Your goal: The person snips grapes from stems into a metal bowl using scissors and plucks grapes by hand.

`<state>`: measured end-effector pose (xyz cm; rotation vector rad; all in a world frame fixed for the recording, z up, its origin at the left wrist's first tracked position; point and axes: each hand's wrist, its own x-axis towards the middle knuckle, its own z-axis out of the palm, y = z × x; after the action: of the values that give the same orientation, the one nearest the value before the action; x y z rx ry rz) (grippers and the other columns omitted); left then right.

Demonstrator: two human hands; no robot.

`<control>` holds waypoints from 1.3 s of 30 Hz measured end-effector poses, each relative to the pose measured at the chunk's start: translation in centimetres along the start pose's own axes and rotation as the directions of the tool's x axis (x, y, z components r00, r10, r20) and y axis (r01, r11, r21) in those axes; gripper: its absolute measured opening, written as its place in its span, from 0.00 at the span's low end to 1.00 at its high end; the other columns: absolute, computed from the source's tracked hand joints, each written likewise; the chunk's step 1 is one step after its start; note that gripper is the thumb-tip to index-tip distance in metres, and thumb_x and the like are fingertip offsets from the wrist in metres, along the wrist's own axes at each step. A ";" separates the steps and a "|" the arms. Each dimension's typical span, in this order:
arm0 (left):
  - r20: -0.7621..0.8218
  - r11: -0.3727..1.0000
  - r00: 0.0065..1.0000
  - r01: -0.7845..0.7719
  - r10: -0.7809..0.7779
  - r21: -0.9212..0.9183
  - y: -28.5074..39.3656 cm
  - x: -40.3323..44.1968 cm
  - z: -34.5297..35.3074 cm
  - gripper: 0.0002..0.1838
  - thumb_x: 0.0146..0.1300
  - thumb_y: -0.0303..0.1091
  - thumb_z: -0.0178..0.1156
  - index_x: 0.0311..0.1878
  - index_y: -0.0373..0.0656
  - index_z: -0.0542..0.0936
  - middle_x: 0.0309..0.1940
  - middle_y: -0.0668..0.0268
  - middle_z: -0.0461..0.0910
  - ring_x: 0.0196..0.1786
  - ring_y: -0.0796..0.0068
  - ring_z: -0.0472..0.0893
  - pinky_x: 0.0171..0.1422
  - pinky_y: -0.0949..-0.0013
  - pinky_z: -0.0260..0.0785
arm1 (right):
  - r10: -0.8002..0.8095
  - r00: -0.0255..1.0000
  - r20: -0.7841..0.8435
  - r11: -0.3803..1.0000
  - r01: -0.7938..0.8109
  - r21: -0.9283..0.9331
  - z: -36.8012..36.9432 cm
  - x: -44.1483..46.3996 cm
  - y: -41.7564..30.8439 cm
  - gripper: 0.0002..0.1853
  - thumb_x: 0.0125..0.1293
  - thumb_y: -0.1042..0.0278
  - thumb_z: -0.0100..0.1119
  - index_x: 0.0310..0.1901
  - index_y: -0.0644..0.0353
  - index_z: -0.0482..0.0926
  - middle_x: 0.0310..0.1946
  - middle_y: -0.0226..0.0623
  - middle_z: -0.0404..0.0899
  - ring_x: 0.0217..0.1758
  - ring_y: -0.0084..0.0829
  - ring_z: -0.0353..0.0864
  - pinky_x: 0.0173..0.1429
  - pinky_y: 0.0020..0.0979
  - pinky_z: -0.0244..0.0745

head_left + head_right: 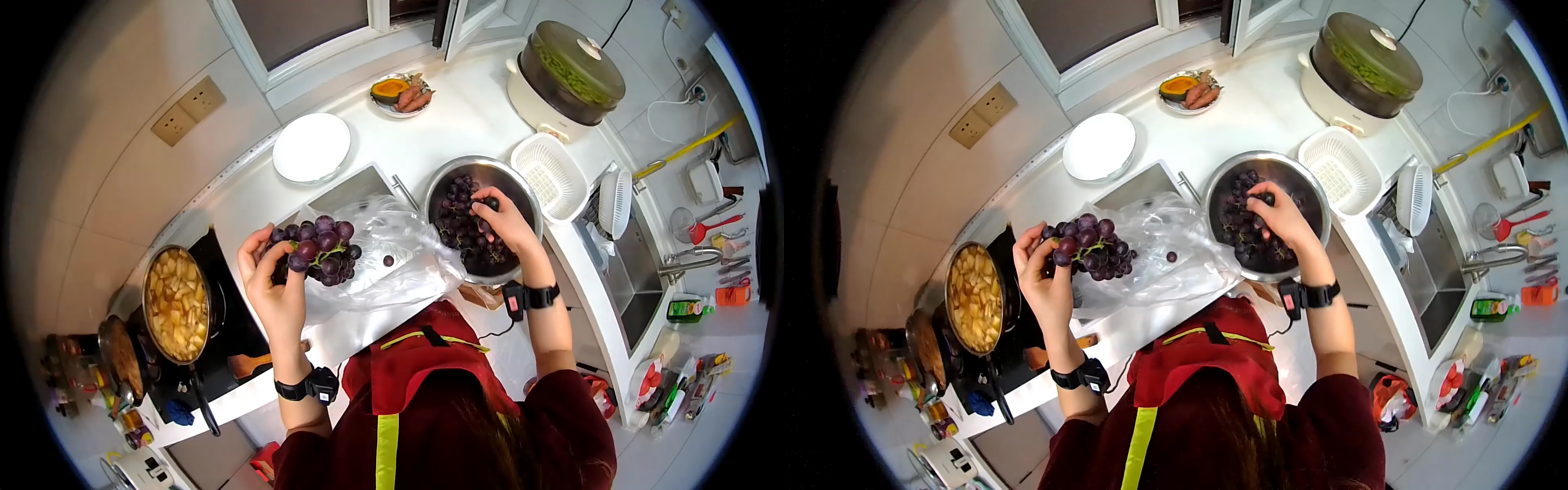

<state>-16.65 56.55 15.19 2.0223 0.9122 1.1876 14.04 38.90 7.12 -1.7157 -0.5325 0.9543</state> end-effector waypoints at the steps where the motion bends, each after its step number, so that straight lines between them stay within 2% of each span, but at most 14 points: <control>1: 0.006 1.000 1.000 -0.002 0.002 0.000 0.0 -0.1 0.1 0.07 0.52 0.21 0.64 0.35 0.33 0.79 0.50 0.58 0.72 0.54 0.62 0.73 0.62 0.64 0.63 | 0.002 1.000 -0.004 1.000 -0.002 0.005 -0.7 1.2 1.9 0.12 0.63 0.70 0.55 0.47 0.61 0.70 0.34 0.37 0.75 0.22 0.19 0.70 0.16 0.19 0.64; 4: 0.004 1.000 1.000 -0.013 0.013 0.017 0.0 0.0 0.3 0.07 0.52 0.22 0.64 0.35 0.33 0.79 0.50 0.58 0.72 0.55 0.62 0.73 0.62 0.64 0.63 | 0.113 0.992 -0.063 0.974 -0.123 -0.191 -1.1 4.1 6.1 0.20 0.60 0.62 0.61 0.50 0.62 0.71 0.36 0.40 0.76 0.28 0.23 0.75 0.24 0.23 0.72; 7: 0.001 0.999 1.000 0.016 -0.016 0.049 -0.2 -0.3 0.0 0.07 0.52 0.22 0.64 0.35 0.33 0.79 0.49 0.59 0.72 0.55 0.63 0.72 0.61 0.64 0.63 | -0.022 0.989 -0.146 0.990 0.001 -0.141 -0.3 4.1 5.6 0.29 0.58 0.59 0.64 0.59 0.61 0.68 0.51 0.46 0.72 0.53 0.35 0.73 0.45 0.30 0.76; 10: -0.027 0.998 1.000 -0.005 0.006 0.069 -0.5 -0.4 -0.4 0.07 0.52 0.22 0.64 0.35 0.33 0.79 0.49 0.58 0.72 0.54 0.63 0.73 0.60 0.65 0.64 | -0.168 0.979 -0.119 0.933 0.118 -0.341 -0.5 3.3 3.8 0.25 0.61 0.61 0.61 0.57 0.63 0.71 0.50 0.46 0.75 0.52 0.34 0.75 0.55 0.30 0.70; 11: -0.027 0.996 1.000 -0.006 0.008 0.087 -0.6 -0.5 -0.6 0.07 0.52 0.22 0.64 0.35 0.33 0.79 0.49 0.58 0.72 0.53 0.63 0.73 0.59 0.65 0.64 | -0.212 0.973 -0.096 0.961 0.190 -0.199 0.6 1.3 0.9 0.20 0.63 0.64 0.58 0.55 0.63 0.73 0.45 0.43 0.78 0.50 0.30 0.76 0.51 0.29 0.73; 15: -0.050 0.994 0.999 0.019 -0.013 0.108 -0.9 -0.9 -1.2 0.08 0.51 0.22 0.65 0.36 0.33 0.80 0.49 0.59 0.72 0.52 0.64 0.74 0.58 0.66 0.64 | -0.216 0.862 0.458 0.968 0.250 -0.013 5.2 -5.7 -5.5 0.09 0.66 0.66 0.54 0.43 0.61 0.75 0.37 0.35 0.79 0.41 0.25 0.78 0.45 0.26 0.74; 18: -0.057 0.992 0.998 0.025 -0.018 0.125 -1.5 -1.0 -1.3 0.08 0.51 0.22 0.65 0.36 0.34 0.80 0.49 0.59 0.72 0.52 0.64 0.74 0.58 0.66 0.64 | -0.101 0.537 0.838 0.895 0.416 -0.159 11.2 -5.3 -3.6 0.12 0.64 0.64 0.55 0.45 0.62 0.74 0.37 0.42 0.81 0.43 0.33 0.80 0.48 0.32 0.74; 20: -0.064 0.991 0.997 0.046 -0.039 0.123 -1.8 -1.2 -1.5 0.08 0.50 0.21 0.65 0.36 0.34 0.80 0.49 0.59 0.72 0.52 0.64 0.74 0.58 0.66 0.65 | 0.069 0.610 0.790 0.726 0.513 -0.459 14.2 -2.1 -0.2 0.17 0.65 0.60 0.54 0.49 0.64 0.72 0.40 0.49 0.79 0.43 0.43 0.79 0.48 0.37 0.73; 22: -0.075 0.990 0.996 0.055 -0.045 0.131 -2.0 -1.4 -1.6 0.08 0.49 0.21 0.66 0.35 0.34 0.80 0.49 0.59 0.71 0.52 0.62 0.74 0.58 0.66 0.65 | -0.139 0.794 0.592 0.568 0.554 -0.609 16.0 4.1 4.1 0.20 0.64 0.59 0.53 0.54 0.60 0.70 0.46 0.52 0.76 0.44 0.49 0.78 0.49 0.40 0.72; 24: -0.087 0.988 0.995 0.064 -0.052 0.140 -2.3 -1.5 -1.9 0.08 0.48 0.21 0.66 0.34 0.35 0.80 0.49 0.59 0.70 0.52 0.61 0.74 0.57 0.66 0.66 | -0.149 0.962 0.228 0.674 0.267 -0.689 16.7 7.6 1.3 0.21 0.63 0.63 0.52 0.57 0.59 0.67 0.49 0.55 0.74 0.46 0.52 0.77 0.50 0.41 0.72; 26: -0.117 0.992 0.991 0.079 -0.067 0.095 -2.7 -1.5 -2.0 0.08 0.48 0.21 0.66 0.34 0.35 0.80 0.49 0.59 0.70 0.52 0.61 0.74 0.57 0.65 0.66 | -0.558 0.820 0.128 0.582 0.497 -0.644 16.2 10.1 -0.2 0.21 0.62 0.67 0.49 0.58 0.62 0.67 0.40 0.58 0.78 0.42 0.53 0.78 0.49 0.45 0.72; 30: -0.127 0.993 0.988 0.094 -0.084 0.070 -3.0 -1.4 -2.0 0.08 0.48 0.21 0.66 0.34 0.36 0.81 0.50 0.58 0.70 0.53 0.61 0.74 0.58 0.65 0.66 | -0.350 0.849 0.396 0.606 0.527 -0.595 16.9 11.7 1.8 0.18 0.62 0.68 0.50 0.54 0.62 0.69 0.41 0.56 0.77 0.44 0.52 0.77 0.50 0.45 0.72; 32: -0.136 0.995 0.988 0.082 -0.073 0.061 -3.3 -1.5 -1.9 0.09 0.50 0.22 0.66 0.36 0.35 0.80 0.50 0.59 0.71 0.53 0.63 0.74 0.58 0.67 0.65 | -0.250 0.868 0.428 0.450 0.496 -0.743 17.9 12.1 4.0 0.15 0.61 0.67 0.51 0.49 0.61 0.71 0.46 0.55 0.74 0.48 0.52 0.76 0.52 0.45 0.72; 39: -0.106 0.996 0.992 0.073 -0.067 0.055 -3.4 -1.4 -1.5 0.08 0.49 0.22 0.67 0.34 0.35 0.80 0.49 0.59 0.71 0.53 0.63 0.75 0.58 0.67 0.66 | -0.251 0.932 0.262 0.422 0.349 -0.837 19.9 14.4 5.9 0.15 0.62 0.63 0.54 0.47 0.61 0.72 0.50 0.51 0.71 0.46 0.51 0.77 0.50 0.44 0.74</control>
<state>-19.40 57.65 12.47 1.9721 1.0719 1.2503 5.79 59.00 -5.84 -2.3468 -1.5695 0.4733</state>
